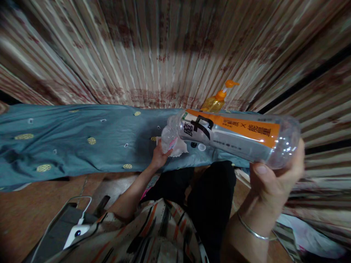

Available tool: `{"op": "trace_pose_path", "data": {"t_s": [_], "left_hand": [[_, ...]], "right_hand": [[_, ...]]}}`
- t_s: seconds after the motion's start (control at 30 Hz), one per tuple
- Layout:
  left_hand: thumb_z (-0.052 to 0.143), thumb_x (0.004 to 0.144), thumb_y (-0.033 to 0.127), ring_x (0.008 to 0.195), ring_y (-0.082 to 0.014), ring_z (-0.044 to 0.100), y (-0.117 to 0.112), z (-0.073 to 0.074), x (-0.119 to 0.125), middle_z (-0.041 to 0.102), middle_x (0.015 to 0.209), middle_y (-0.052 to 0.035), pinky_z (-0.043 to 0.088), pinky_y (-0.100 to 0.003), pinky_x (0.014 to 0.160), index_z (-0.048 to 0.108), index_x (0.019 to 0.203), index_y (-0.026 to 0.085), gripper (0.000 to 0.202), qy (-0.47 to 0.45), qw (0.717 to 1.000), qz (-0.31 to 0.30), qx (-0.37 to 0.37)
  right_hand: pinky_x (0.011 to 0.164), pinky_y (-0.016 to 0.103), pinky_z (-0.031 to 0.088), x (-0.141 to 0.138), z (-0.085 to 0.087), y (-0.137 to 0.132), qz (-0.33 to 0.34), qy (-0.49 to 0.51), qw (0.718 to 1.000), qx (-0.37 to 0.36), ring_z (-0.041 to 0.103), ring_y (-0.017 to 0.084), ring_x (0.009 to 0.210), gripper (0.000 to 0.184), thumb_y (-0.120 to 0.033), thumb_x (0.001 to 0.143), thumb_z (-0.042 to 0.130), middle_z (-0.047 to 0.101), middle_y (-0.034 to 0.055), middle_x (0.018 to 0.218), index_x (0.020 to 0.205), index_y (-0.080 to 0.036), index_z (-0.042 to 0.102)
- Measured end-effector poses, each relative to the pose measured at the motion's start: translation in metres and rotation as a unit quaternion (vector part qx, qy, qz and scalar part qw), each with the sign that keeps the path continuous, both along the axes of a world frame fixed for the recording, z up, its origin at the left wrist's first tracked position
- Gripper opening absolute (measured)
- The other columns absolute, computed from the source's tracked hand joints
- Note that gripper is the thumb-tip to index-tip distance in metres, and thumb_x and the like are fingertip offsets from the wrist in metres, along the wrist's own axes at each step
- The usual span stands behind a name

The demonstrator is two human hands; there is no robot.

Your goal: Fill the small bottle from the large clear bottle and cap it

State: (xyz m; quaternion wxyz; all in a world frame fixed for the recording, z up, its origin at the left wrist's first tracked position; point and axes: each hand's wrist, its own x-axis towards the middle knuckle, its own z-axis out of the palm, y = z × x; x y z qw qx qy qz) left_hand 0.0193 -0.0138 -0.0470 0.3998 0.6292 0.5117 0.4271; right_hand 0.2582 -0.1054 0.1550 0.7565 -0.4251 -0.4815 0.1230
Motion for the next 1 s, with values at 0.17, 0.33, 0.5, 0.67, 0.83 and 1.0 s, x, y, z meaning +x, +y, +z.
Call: {"op": "trace_pose_path", "data": {"t_s": [0.17, 0.33, 0.5, 0.67, 0.83, 1.0], "left_hand": [[0.071, 0.077, 0.022, 0.119, -0.0283, 0.061, 0.0000, 0.0003, 0.0002, 0.063, 0.128, -0.0107, 0.048, -0.043, 0.104, 0.045, 0.131, 0.019, 0.060, 0.005, 1.000, 0.000, 0.000], [0.071, 0.077, 0.020, 0.118, -0.0274, 0.062, -0.0003, 0.0012, 0.0007, 0.064, 0.127, -0.0094, 0.048, -0.042, 0.103, 0.045, 0.131, 0.019, 0.060, 0.005, 1.000, 0.005, -0.004], [0.071, 0.077, 0.021, 0.118, -0.0280, 0.062, -0.0004, 0.0031, 0.0006, 0.063, 0.128, -0.0107, 0.048, -0.043, 0.103, 0.045, 0.131, 0.018, 0.060, 0.000, 1.000, -0.001, -0.002], [0.071, 0.078, 0.022, 0.120, -0.0275, 0.061, -0.0009, 0.0039, 0.0002, 0.062, 0.129, -0.0106, 0.047, -0.043, 0.105, 0.045, 0.131, 0.019, 0.059, -0.002, 1.000, -0.002, -0.001], [0.071, 0.078, 0.021, 0.119, -0.0273, 0.061, -0.0007, 0.0040, -0.0004, 0.063, 0.128, -0.0106, 0.048, -0.042, 0.104, 0.045, 0.131, 0.018, 0.059, 0.002, 1.000, -0.004, -0.009], [0.072, 0.077, 0.021, 0.120, -0.0283, 0.061, 0.0003, 0.0016, 0.0001, 0.062, 0.129, -0.0113, 0.047, -0.044, 0.104, 0.044, 0.131, 0.018, 0.061, 0.003, 1.000, 0.000, -0.009]], "right_hand": [[0.094, 0.060, 0.044, 0.0025, -0.0010, 0.0003, 0.006, -0.003, 1.000, 0.005, 0.062, 0.028, 0.088, 0.071, -0.043, 0.035, 0.089, 0.060, 0.0019, 0.094, 0.100, -0.024, 0.066], [0.099, 0.059, 0.041, -0.0016, 0.0030, 0.0007, 0.003, -0.002, 1.000, 0.002, 0.061, 0.027, 0.089, 0.073, -0.042, 0.033, 0.090, 0.060, 0.0022, 0.095, 0.101, -0.024, 0.066], [0.097, 0.060, 0.041, -0.0024, 0.0044, 0.0002, 0.003, -0.014, 1.000, 0.000, 0.061, 0.029, 0.091, 0.071, -0.044, 0.035, 0.089, 0.060, 0.0031, 0.096, 0.100, -0.024, 0.065], [0.097, 0.059, 0.042, 0.0007, 0.0033, 0.0006, -0.001, -0.007, 1.000, 0.001, 0.061, 0.028, 0.088, 0.076, -0.042, 0.034, 0.089, 0.061, 0.0039, 0.095, 0.104, -0.022, 0.068], [0.103, 0.063, 0.037, 0.0047, 0.0004, 0.0010, 0.014, -0.016, 1.000, 0.009, 0.060, 0.027, 0.088, 0.079, -0.040, 0.034, 0.089, 0.063, 0.0034, 0.099, 0.108, -0.025, 0.069], [0.106, 0.063, 0.035, 0.0046, 0.0009, 0.0003, 0.002, -0.017, 1.000, -0.002, 0.060, 0.027, 0.090, 0.074, -0.041, 0.035, 0.088, 0.063, 0.0025, 0.099, 0.105, -0.027, 0.069]]}}
